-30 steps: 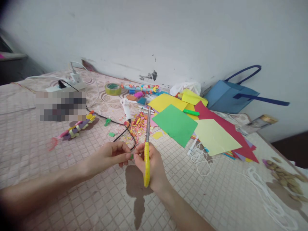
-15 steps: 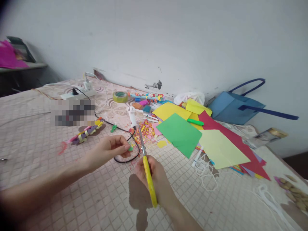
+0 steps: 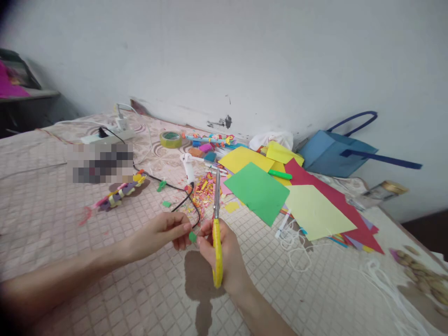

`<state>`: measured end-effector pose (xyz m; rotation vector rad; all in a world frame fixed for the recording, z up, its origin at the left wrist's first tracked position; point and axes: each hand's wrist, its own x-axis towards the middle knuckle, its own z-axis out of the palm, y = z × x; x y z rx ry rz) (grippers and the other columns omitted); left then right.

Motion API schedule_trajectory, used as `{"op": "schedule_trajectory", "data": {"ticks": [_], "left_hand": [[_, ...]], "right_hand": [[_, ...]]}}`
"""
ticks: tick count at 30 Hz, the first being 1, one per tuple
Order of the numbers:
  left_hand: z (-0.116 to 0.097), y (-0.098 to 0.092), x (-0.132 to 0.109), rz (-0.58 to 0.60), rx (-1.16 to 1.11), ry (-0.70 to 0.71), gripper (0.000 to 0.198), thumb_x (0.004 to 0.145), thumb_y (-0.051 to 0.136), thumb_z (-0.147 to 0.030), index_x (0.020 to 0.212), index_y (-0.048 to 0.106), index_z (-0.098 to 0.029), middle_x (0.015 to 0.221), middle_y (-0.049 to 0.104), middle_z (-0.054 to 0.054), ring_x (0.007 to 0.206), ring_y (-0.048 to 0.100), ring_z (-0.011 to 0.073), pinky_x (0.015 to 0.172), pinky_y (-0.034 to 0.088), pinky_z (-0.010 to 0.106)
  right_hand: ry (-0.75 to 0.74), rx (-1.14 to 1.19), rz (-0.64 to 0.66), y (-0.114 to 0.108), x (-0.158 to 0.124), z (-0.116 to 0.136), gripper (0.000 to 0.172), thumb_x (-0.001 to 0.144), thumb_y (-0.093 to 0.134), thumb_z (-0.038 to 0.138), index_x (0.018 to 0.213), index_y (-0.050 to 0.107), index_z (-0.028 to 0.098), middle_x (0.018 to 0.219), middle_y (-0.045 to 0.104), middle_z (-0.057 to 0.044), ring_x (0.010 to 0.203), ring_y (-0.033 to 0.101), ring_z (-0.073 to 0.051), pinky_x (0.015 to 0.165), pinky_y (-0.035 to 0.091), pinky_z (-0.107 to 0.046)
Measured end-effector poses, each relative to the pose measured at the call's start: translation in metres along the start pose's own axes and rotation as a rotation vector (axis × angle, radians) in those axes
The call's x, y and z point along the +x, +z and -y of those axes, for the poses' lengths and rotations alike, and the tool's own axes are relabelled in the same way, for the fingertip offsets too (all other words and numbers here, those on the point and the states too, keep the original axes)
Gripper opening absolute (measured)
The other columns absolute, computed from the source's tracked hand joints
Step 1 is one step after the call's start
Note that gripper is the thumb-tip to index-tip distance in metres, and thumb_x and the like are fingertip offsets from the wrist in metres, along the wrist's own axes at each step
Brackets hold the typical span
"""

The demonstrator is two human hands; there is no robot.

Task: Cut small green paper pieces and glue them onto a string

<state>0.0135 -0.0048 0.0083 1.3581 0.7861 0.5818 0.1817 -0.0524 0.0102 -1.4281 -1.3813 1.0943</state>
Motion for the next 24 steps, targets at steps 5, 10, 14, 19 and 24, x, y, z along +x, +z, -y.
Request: {"op": "schedule_trajectory", "data": {"ticks": [5,10,14,19,24], "left_hand": [[-0.004,-0.004,0.001,0.026,-0.058,0.031,0.029,0.085,0.051,-0.040,0.074,0.052,-0.013,0.069,0.061,0.001,0.057,0.053,0.0084,0.056,0.042,0.022],[0.000,-0.006,0.004,0.064,-0.156,0.076,0.015,0.081,0.055,-0.029,0.079,0.052,-0.014,0.073,0.060,0.000,0.060,0.053,0.0084,0.058,0.042,0.022],[0.002,-0.006,0.005,0.015,-0.176,0.059,0.003,0.076,0.051,-0.014,0.075,0.053,-0.014,0.070,0.058,0.000,0.059,0.052,0.0082,0.060,0.042,0.022],[0.000,0.001,-0.001,-0.030,-0.073,0.028,0.019,0.085,0.044,-0.029,0.079,0.053,-0.014,0.074,0.057,0.002,0.063,0.053,0.0116,0.061,0.043,0.026],[0.006,0.011,-0.004,-0.026,0.008,0.042,0.022,0.077,0.061,-0.034,0.077,0.052,-0.014,0.065,0.051,-0.003,0.058,0.046,0.0091,0.053,0.036,0.021]], "right_hand": [[-0.014,-0.032,-0.053,-0.004,0.002,-0.002,0.014,0.068,0.060,0.028,0.074,0.050,0.019,0.064,0.052,0.002,0.053,0.047,-0.012,0.048,0.040,-0.023],[-0.013,-0.019,-0.046,-0.006,0.000,-0.004,0.014,0.070,0.059,0.028,0.076,0.050,0.019,0.067,0.052,0.002,0.054,0.047,-0.011,0.049,0.039,-0.022],[-0.014,-0.008,-0.043,-0.005,-0.001,-0.003,0.015,0.070,0.059,0.028,0.076,0.050,0.019,0.068,0.052,0.002,0.055,0.048,-0.011,0.048,0.040,-0.022],[-0.008,-0.017,-0.044,-0.003,0.000,0.000,0.014,0.069,0.058,0.029,0.074,0.049,0.019,0.064,0.051,0.002,0.053,0.047,-0.011,0.048,0.040,-0.022],[-0.020,-0.014,-0.051,0.000,0.000,-0.001,0.014,0.068,0.058,0.029,0.074,0.050,0.019,0.066,0.053,0.001,0.055,0.049,-0.011,0.051,0.041,-0.023]]}}
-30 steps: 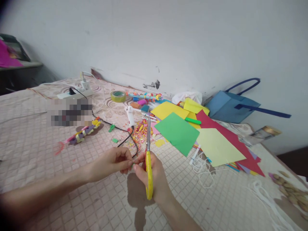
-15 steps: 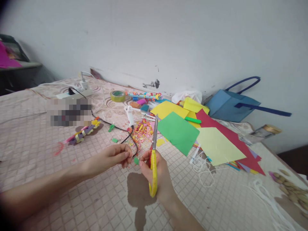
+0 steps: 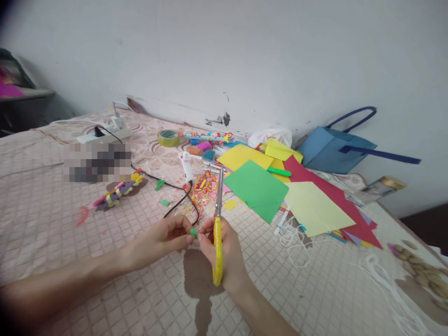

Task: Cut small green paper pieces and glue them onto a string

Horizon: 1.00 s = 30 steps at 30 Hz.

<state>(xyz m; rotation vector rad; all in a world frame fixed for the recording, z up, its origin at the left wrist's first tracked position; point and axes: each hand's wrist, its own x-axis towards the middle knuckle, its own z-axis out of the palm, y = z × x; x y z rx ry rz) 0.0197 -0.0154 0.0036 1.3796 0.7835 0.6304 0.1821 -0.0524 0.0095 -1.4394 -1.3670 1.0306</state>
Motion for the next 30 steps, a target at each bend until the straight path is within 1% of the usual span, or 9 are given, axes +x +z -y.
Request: {"op": "schedule_trajectory", "data": {"ticks": [4,7,11,14,16,19,21,23,30], "left_hand": [[0.002,0.000,0.002,0.006,-0.082,-0.033,0.022,0.078,0.060,-0.033,0.072,0.052,-0.014,0.063,0.055,-0.002,0.057,0.050,0.0089,0.055,0.040,0.022],[-0.002,-0.005,0.004,-0.028,-0.124,-0.017,0.023,0.076,0.063,-0.032,0.071,0.053,-0.013,0.062,0.056,-0.002,0.056,0.051,0.0085,0.055,0.041,0.022],[-0.010,-0.018,0.006,-0.110,-0.194,0.025,0.024,0.077,0.065,-0.034,0.073,0.054,-0.013,0.066,0.063,0.000,0.060,0.057,0.0095,0.059,0.045,0.022],[-0.014,-0.026,0.008,-0.165,-0.233,0.076,0.022,0.079,0.064,-0.033,0.075,0.053,-0.014,0.073,0.067,0.002,0.066,0.062,0.0100,0.064,0.048,0.022],[-0.016,-0.030,0.008,-0.197,-0.248,0.113,0.021,0.080,0.063,-0.032,0.076,0.053,-0.014,0.074,0.068,0.003,0.068,0.063,0.0107,0.069,0.050,0.023],[-0.019,-0.032,0.009,-0.219,-0.282,0.158,0.021,0.080,0.064,-0.031,0.077,0.052,-0.014,0.078,0.069,0.004,0.074,0.065,0.0129,0.075,0.052,0.028],[-0.021,-0.032,0.009,-0.222,-0.290,0.179,0.021,0.079,0.064,-0.031,0.076,0.052,-0.014,0.079,0.070,0.004,0.075,0.066,0.0133,0.076,0.052,0.028],[-0.022,-0.032,0.008,-0.230,-0.289,0.188,0.021,0.080,0.064,-0.031,0.076,0.052,-0.014,0.077,0.070,0.004,0.074,0.066,0.0127,0.076,0.052,0.028],[-0.024,-0.030,0.007,-0.259,-0.297,0.197,0.020,0.080,0.064,-0.030,0.076,0.052,-0.014,0.075,0.069,0.003,0.072,0.065,0.0125,0.075,0.052,0.028]], "right_hand": [[-0.005,0.014,0.005,0.000,-0.001,-0.002,0.016,0.070,0.059,0.031,0.075,0.050,0.019,0.065,0.052,0.002,0.052,0.046,-0.010,0.048,0.039,-0.022],[-0.009,0.029,0.034,-0.003,-0.001,-0.003,0.021,0.073,0.060,0.037,0.076,0.049,0.019,0.062,0.049,0.004,0.051,0.044,-0.010,0.047,0.037,-0.022],[0.026,0.037,0.148,-0.008,-0.002,-0.010,0.034,0.082,0.048,0.053,0.080,0.048,0.019,0.057,0.043,0.005,0.046,0.040,-0.009,0.044,0.033,-0.022],[0.048,0.017,0.229,-0.009,-0.003,-0.014,0.039,0.084,0.041,0.058,0.082,0.048,0.019,0.058,0.041,0.006,0.045,0.036,-0.008,0.042,0.029,-0.021],[0.029,-0.050,0.257,-0.009,-0.005,-0.013,0.038,0.084,0.043,0.056,0.079,0.048,0.019,0.057,0.038,0.006,0.045,0.034,-0.008,0.042,0.028,-0.021],[0.016,-0.166,0.288,-0.008,-0.008,-0.003,0.028,0.083,0.048,0.046,0.076,0.047,0.019,0.057,0.036,0.007,0.047,0.033,-0.008,0.044,0.028,-0.021],[0.013,-0.216,0.302,-0.007,-0.010,0.003,0.021,0.082,0.050,0.039,0.076,0.047,0.019,0.058,0.037,0.006,0.050,0.034,-0.009,0.047,0.029,-0.021],[0.008,-0.240,0.307,-0.007,-0.010,0.007,0.018,0.081,0.051,0.036,0.075,0.046,0.019,0.060,0.039,0.006,0.053,0.036,-0.009,0.049,0.031,-0.021],[0.025,-0.211,0.312,-0.005,-0.010,0.011,0.022,0.079,0.053,0.039,0.072,0.044,0.020,0.057,0.037,0.007,0.049,0.034,-0.009,0.046,0.029,-0.021]]}}
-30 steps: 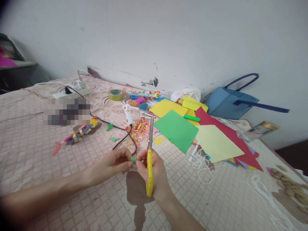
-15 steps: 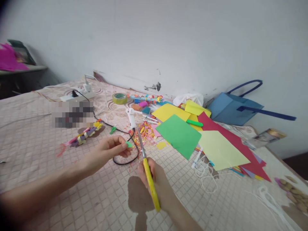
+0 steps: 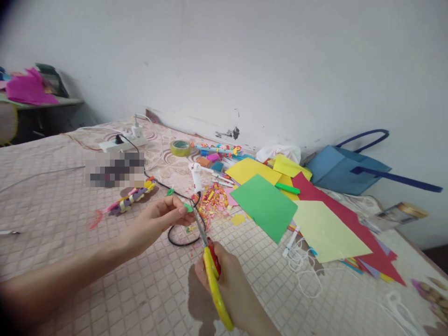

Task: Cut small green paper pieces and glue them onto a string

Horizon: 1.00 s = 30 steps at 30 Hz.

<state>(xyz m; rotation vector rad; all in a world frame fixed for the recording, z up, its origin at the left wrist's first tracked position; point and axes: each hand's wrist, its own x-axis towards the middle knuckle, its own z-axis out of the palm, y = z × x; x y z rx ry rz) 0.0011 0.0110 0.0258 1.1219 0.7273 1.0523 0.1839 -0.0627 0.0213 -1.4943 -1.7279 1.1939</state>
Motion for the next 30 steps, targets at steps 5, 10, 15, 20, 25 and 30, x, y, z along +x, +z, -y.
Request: {"op": "schedule_trajectory", "data": {"ticks": [5,10,15,20,25,30], "left_hand": [[-0.001,0.001,0.000,0.001,-0.032,0.000,0.021,0.078,0.065,-0.030,0.075,0.052,-0.014,0.073,0.069,0.003,0.070,0.065,0.0118,0.073,0.052,0.027],[-0.002,0.001,0.000,-0.013,-0.025,-0.002,0.021,0.078,0.065,-0.030,0.075,0.052,-0.014,0.071,0.069,0.002,0.069,0.065,0.0115,0.072,0.051,0.026],[-0.002,0.001,-0.001,-0.012,-0.006,0.004,0.021,0.079,0.064,-0.030,0.074,0.051,-0.014,0.074,0.069,0.003,0.071,0.065,0.0129,0.074,0.051,0.029],[-0.001,0.001,-0.001,-0.005,-0.001,0.009,0.021,0.079,0.063,-0.031,0.073,0.052,-0.014,0.074,0.068,0.003,0.071,0.064,0.0126,0.073,0.051,0.028],[-0.001,0.001,-0.002,-0.010,0.000,0.015,0.021,0.080,0.063,-0.031,0.074,0.051,-0.015,0.074,0.068,0.003,0.071,0.065,0.0131,0.074,0.051,0.029],[0.000,0.001,-0.001,-0.011,-0.009,0.011,0.022,0.079,0.064,-0.031,0.074,0.051,-0.015,0.074,0.068,0.004,0.071,0.064,0.0127,0.073,0.050,0.028]], "right_hand": [[0.009,-0.035,-0.002,-0.001,-0.001,0.002,0.023,0.079,0.051,0.041,0.072,0.046,0.020,0.058,0.038,0.006,0.051,0.035,-0.010,0.048,0.029,-0.022],[-0.015,-0.042,-0.003,0.000,0.000,-0.005,0.028,0.080,0.051,0.048,0.075,0.049,0.020,0.055,0.034,0.007,0.047,0.030,-0.009,0.044,0.024,-0.022],[0.012,0.002,-0.008,0.001,0.001,0.001,0.033,0.079,0.051,0.051,0.069,0.047,0.020,0.053,0.036,0.007,0.045,0.031,-0.008,0.042,0.025,-0.020],[0.006,-0.079,-0.035,0.000,0.002,0.004,0.036,0.075,0.053,0.053,0.065,0.044,0.020,0.055,0.038,0.006,0.048,0.032,-0.009,0.045,0.028,-0.021],[-0.048,-0.085,-0.038,0.001,0.003,-0.004,0.036,0.078,0.049,0.053,0.068,0.045,0.019,0.056,0.039,0.005,0.048,0.033,-0.009,0.045,0.029,-0.021],[-0.049,-0.100,-0.010,0.001,0.001,-0.007,0.034,0.080,0.047,0.052,0.071,0.047,0.019,0.056,0.039,0.005,0.047,0.033,-0.009,0.044,0.029,-0.021]]}}
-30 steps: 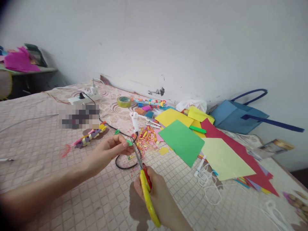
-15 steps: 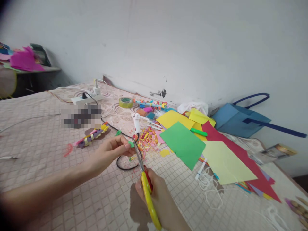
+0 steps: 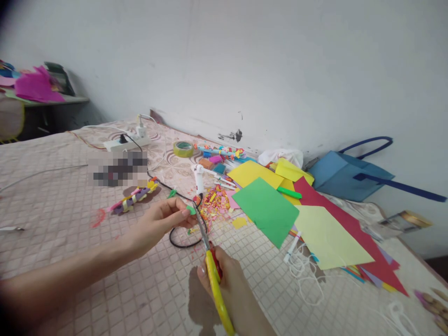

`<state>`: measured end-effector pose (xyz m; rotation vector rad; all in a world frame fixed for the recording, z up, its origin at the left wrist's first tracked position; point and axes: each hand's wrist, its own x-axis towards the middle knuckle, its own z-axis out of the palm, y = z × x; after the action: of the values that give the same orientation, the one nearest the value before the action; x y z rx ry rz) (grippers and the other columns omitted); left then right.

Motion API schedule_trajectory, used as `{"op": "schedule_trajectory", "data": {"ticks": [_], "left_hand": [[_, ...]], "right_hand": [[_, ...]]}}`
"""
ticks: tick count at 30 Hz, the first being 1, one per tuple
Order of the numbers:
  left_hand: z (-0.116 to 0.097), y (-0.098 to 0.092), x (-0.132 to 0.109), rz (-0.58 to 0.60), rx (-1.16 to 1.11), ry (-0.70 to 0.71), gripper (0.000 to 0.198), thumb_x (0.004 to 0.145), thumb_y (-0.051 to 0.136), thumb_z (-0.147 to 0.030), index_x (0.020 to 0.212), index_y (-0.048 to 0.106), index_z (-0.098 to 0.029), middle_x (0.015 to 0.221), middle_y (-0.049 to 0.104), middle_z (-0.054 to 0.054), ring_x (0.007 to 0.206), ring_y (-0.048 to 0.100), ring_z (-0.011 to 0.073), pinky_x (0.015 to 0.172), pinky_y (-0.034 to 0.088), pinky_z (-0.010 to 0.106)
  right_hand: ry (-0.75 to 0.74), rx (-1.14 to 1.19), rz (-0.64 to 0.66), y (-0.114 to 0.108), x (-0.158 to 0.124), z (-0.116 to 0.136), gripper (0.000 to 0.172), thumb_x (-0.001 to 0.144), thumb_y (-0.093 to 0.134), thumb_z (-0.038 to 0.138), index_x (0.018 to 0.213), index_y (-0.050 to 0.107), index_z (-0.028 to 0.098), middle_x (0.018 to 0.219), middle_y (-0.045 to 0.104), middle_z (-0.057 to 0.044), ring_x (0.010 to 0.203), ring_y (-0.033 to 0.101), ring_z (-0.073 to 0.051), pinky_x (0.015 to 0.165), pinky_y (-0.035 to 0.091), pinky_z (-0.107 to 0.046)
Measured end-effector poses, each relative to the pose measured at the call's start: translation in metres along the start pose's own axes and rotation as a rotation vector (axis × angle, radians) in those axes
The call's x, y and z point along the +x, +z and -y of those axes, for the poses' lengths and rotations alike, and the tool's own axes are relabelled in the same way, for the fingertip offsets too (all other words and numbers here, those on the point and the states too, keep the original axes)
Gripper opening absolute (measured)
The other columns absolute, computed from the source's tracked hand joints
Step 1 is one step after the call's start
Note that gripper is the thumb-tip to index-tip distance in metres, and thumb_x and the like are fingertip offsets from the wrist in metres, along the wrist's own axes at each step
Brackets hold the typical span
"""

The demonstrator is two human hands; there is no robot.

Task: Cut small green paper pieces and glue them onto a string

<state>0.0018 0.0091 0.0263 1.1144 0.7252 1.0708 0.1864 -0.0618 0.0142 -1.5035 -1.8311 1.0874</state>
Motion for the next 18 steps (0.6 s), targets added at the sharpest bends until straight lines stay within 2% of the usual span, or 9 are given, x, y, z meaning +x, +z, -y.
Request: {"op": "schedule_trajectory", "data": {"ticks": [6,13,18], "left_hand": [[0.0005,0.0006,-0.0002,-0.018,0.011,-0.005,0.022,0.079,0.064,-0.032,0.074,0.051,-0.015,0.073,0.068,0.003,0.071,0.064,0.0139,0.074,0.050,0.030],[0.0016,0.0014,-0.0005,-0.027,0.016,0.006,0.023,0.078,0.064,-0.033,0.074,0.051,-0.015,0.073,0.067,0.003,0.069,0.064,0.0138,0.072,0.050,0.030],[0.0014,0.0021,-0.0009,-0.036,0.024,-0.006,0.021,0.079,0.064,-0.031,0.074,0.052,-0.015,0.073,0.067,0.003,0.069,0.063,0.0128,0.070,0.049,0.027]], "right_hand": [[-0.014,-0.002,-0.006,-0.0012,-0.0002,-0.0011,0.034,0.083,0.047,0.051,0.072,0.049,0.018,0.058,0.043,0.005,0.049,0.038,-0.009,0.047,0.031,-0.021],[0.017,0.021,0.008,0.0003,0.0002,-0.0038,0.037,0.082,0.045,0.056,0.072,0.047,0.020,0.054,0.040,0.006,0.046,0.036,-0.009,0.044,0.028,-0.020],[0.006,-0.012,-0.001,-0.0003,-0.0002,-0.0016,0.033,0.082,0.045,0.051,0.073,0.047,0.019,0.056,0.041,0.005,0.048,0.038,-0.010,0.047,0.030,-0.022]]}}
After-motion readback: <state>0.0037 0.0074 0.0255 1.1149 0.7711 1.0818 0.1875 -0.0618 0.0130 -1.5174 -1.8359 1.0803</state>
